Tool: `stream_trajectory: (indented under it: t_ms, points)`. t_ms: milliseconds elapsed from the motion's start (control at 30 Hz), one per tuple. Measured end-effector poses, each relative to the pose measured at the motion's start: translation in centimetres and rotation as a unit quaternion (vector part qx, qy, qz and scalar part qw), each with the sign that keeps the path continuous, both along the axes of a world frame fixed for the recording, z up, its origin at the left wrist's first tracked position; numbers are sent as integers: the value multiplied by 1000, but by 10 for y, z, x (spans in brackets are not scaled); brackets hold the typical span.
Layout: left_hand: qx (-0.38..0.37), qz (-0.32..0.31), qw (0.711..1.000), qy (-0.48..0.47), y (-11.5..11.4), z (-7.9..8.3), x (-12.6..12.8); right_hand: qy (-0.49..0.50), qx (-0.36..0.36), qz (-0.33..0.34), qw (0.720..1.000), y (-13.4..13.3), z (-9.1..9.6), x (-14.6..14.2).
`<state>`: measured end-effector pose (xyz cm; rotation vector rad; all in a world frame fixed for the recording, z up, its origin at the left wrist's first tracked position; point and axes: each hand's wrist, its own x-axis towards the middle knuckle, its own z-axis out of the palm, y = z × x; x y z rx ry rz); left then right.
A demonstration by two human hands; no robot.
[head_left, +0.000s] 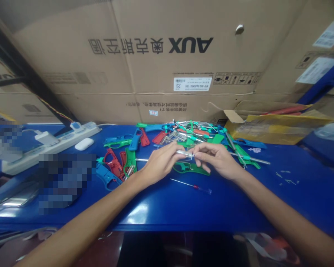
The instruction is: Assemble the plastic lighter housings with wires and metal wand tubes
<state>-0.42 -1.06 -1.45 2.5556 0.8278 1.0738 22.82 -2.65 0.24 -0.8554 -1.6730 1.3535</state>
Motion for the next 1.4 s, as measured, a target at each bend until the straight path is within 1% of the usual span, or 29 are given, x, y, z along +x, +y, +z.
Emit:
stream_trajectory:
  t_ms: [133,233,367,500,567,667,767,867,933,1000,1133,1200,1300,1367,1400]
  points:
    - [-2,8,1000,5,-1,-2,2,-10,-8,-2,1000,-1,1,-1]
    - [3,8,1000,-1,0,-2,2,-4,-16,8,1000,-2,2,-1]
    - [27,-4,1000,-14,2,2,0,17,-16,8,1000,-5,4,-5]
    - [40,-14,999,-4,3,7,-3,50,-6,18,999,-6,3,-9]
    - [22,-16,1000,-3,2,7,-5,75,-4,15,997,-4,2,-8]
    - [-28,-2,999,-26,0,5,-6,96,12,-19,995,-1,0,-6]
    - [-82,1,996,-43,-1,2,-6,41,63,-47,996,1,-1,-5]
    - [-112,-34,992,-37,-2,1,-4,-7,95,-16,995,1,-3,-7]
    - [-104,-52,993,-27,-2,1,-2,-19,101,2,995,0,-4,-9]
    - [-82,-55,995,-8,-2,2,0,-21,106,-5,994,-1,-6,-10]
    - [-45,-49,997,39,-2,5,3,-8,113,-19,993,-1,-9,-11]
    - [-32,-44,997,61,-1,6,4,-17,120,-15,992,0,-10,-11]
    - [-14,-32,995,90,1,5,6,-32,135,-27,990,2,-8,-9]
    - [1,-21,994,103,3,2,7,-46,112,-34,992,3,-2,-3]
    - [8,-16,994,110,4,0,7,-63,87,-23,994,2,2,1]
